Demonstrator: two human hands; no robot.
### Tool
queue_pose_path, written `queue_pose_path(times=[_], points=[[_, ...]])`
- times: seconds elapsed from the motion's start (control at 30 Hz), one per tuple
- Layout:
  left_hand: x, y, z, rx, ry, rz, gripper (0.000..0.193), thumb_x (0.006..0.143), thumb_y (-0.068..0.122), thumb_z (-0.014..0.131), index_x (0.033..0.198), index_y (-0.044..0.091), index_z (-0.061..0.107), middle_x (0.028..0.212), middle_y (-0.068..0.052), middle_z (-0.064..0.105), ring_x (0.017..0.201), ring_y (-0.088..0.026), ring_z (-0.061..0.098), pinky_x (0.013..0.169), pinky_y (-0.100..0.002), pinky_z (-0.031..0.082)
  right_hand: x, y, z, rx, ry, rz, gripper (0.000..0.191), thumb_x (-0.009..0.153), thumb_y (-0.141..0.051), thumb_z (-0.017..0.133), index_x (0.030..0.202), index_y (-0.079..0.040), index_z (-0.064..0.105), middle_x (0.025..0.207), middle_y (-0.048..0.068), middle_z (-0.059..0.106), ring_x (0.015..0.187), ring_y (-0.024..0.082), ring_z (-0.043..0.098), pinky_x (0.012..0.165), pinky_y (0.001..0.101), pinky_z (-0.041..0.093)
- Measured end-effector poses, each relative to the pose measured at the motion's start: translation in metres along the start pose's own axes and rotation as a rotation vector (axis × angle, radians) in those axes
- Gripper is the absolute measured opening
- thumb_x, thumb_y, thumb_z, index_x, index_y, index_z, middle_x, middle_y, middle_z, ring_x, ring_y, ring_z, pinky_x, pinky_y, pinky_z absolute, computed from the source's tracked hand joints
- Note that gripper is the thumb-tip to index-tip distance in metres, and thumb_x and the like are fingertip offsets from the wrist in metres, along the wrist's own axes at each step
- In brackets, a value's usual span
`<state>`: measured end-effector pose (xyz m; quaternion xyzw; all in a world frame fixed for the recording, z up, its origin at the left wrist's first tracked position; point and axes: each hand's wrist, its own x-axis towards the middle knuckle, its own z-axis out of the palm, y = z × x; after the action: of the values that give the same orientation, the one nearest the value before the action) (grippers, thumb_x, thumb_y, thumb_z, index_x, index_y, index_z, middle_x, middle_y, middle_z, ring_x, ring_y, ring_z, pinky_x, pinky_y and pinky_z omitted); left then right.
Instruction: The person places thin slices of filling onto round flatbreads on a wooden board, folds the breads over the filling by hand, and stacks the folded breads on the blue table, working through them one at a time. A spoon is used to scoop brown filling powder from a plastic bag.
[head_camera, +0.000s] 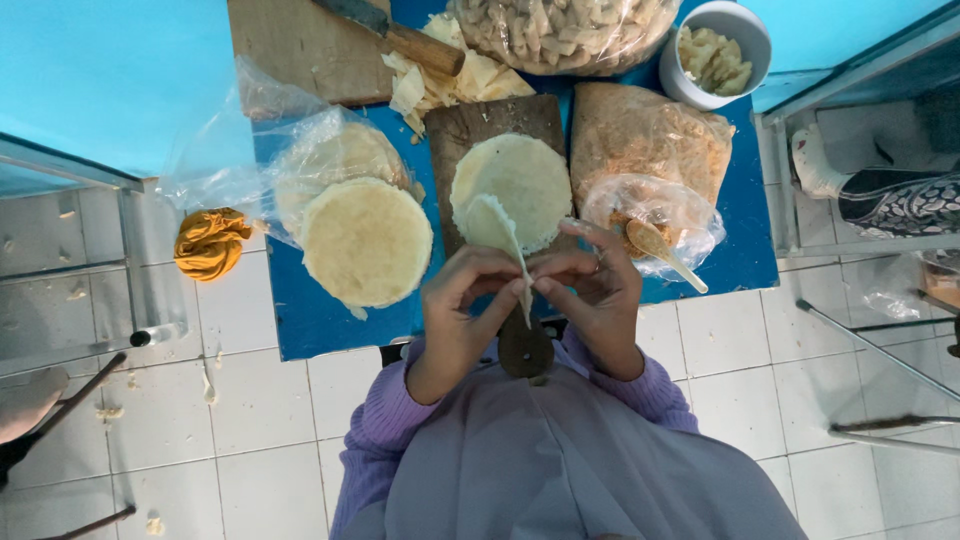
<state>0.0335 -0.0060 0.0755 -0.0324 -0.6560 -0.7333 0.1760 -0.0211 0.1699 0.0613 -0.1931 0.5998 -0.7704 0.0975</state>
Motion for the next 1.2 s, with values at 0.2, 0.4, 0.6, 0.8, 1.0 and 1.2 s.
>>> queue_pose_path(times=[0.2, 0.4, 0.6, 0.8, 1.0, 1.2], points=[[0.001, 0.007, 0.004, 0.086, 0.022, 0.044, 0.016, 0.092, -0.007, 0.075, 0.106, -0.004, 0.066, 0.112, -0.012, 0.068, 0.1, -0.016, 0.073, 0.087, -0.028, 0.063, -0.003, -0.003, 0.005, -0.107, -0.01, -0.084, 0.068, 0.093, 0.016, 0.07, 0.152, -0.001, 0.04, 0.109, 0.016, 0.072, 0.115, 0.027, 0.072, 0.104, 0.0401, 0.06], [0.001, 0.01, 0.002, 0.129, 0.044, 0.007, 0.008, 0.094, -0.008, 0.071, 0.1, -0.005, 0.065, 0.105, -0.011, 0.071, 0.093, -0.015, 0.073, 0.082, -0.027, 0.063, 0.0, 0.006, 0.007, -0.028, 0.024, -0.094, 0.066, 0.096, 0.016, 0.067, 0.153, -0.003, 0.04, 0.109, 0.014, 0.067, 0.111, 0.023, 0.07, 0.102, 0.0359, 0.059], [0.003, 0.006, 0.003, 0.18, 0.08, 0.039, 0.009, 0.094, -0.007, 0.072, 0.1, -0.004, 0.066, 0.104, -0.011, 0.07, 0.091, -0.015, 0.073, 0.079, -0.026, 0.062, 0.006, 0.004, 0.005, 0.026, -0.067, -0.03, 0.08, 0.083, 0.011, 0.074, 0.152, -0.004, 0.037, 0.113, 0.012, 0.062, 0.113, 0.019, 0.064, 0.104, 0.0333, 0.054], [-0.002, -0.006, -0.003, 0.249, -0.036, 0.097, 0.01, 0.099, -0.007, 0.066, 0.105, -0.002, 0.06, 0.109, -0.01, 0.066, 0.098, -0.016, 0.07, 0.084, -0.028, 0.059, 0.011, 0.012, 0.002, -0.105, 0.023, -0.045, 0.07, 0.09, 0.013, 0.074, 0.152, -0.002, 0.044, 0.102, 0.007, 0.059, 0.1, 0.013, 0.06, 0.092, 0.028, 0.054], [-0.003, -0.024, -0.001, -0.155, 0.038, -0.109, 0.005, 0.108, 0.0, 0.052, 0.111, 0.0, 0.056, 0.114, -0.009, 0.058, 0.095, -0.012, 0.058, 0.085, -0.024, 0.051, 0.013, 0.028, 0.001, -0.058, 0.138, -0.069, 0.061, 0.096, 0.015, 0.069, 0.149, -0.002, 0.045, 0.1, 0.006, 0.059, 0.09, 0.01, 0.058, 0.08, 0.0234, 0.05], [-0.001, -0.03, -0.006, 0.298, -0.004, -0.207, 0.034, 0.093, 0.012, 0.086, 0.099, 0.001, 0.055, 0.09, -0.007, 0.058, 0.077, -0.011, 0.056, 0.069, -0.025, 0.049, -0.005, 0.037, 0.008, -0.22, -0.049, -0.25, 0.063, 0.09, 0.017, 0.07, 0.143, -0.003, 0.042, 0.11, 0.009, 0.061, 0.101, 0.014, 0.063, 0.087, 0.0276, 0.058]])
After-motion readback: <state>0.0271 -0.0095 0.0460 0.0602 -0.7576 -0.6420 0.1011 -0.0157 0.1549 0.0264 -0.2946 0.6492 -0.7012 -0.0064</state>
